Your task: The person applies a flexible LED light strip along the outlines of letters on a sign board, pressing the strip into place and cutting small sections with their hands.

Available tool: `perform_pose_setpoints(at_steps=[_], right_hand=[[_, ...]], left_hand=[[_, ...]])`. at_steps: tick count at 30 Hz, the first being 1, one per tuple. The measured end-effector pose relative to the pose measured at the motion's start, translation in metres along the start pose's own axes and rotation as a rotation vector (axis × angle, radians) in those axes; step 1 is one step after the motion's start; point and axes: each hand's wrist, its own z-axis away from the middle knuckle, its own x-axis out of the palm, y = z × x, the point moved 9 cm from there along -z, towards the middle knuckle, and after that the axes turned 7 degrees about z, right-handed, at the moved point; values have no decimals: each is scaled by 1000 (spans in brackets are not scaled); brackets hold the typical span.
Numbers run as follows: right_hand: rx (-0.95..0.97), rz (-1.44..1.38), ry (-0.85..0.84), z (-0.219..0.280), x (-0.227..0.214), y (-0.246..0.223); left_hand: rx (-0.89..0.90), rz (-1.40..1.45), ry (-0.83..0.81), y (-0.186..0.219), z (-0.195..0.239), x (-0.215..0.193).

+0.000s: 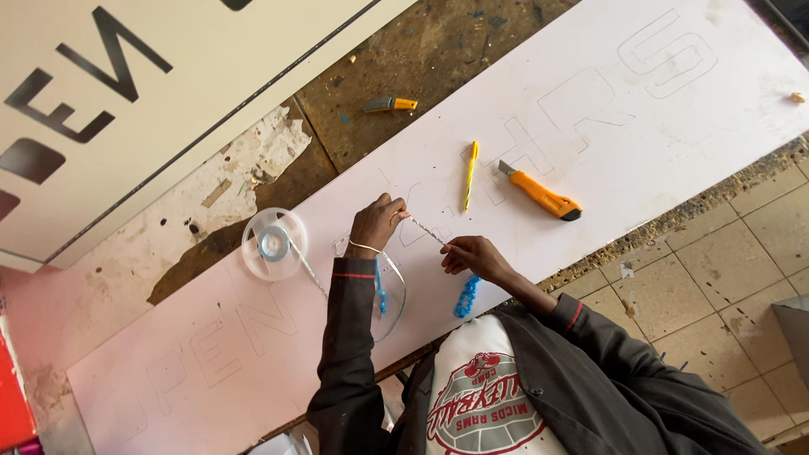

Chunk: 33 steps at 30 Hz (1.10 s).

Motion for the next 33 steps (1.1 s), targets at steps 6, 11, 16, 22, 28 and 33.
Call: perform_pose_setpoints(at_steps=[6, 11, 16, 22, 28, 33], right_hand=[[8, 148, 92, -9, -3, -9], [65, 259, 113, -23, -3, -14], [198, 342, 121, -32, -10, -25], [268, 416, 110, -42, -16, -19], [307, 544, 142, -50, -20, -20], [318, 550, 132, -50, -21, -19]], left_hand=[[76, -87, -40, -13, -53, 16], [128, -152, -26, -38, -104, 54], [68, -169, -14, -52, -130, 70], [-35, -86, 0, -48, -118, 52], [-86, -54, 45, -50, -113, 48], [-132, -25, 83, -59, -110, 48]])
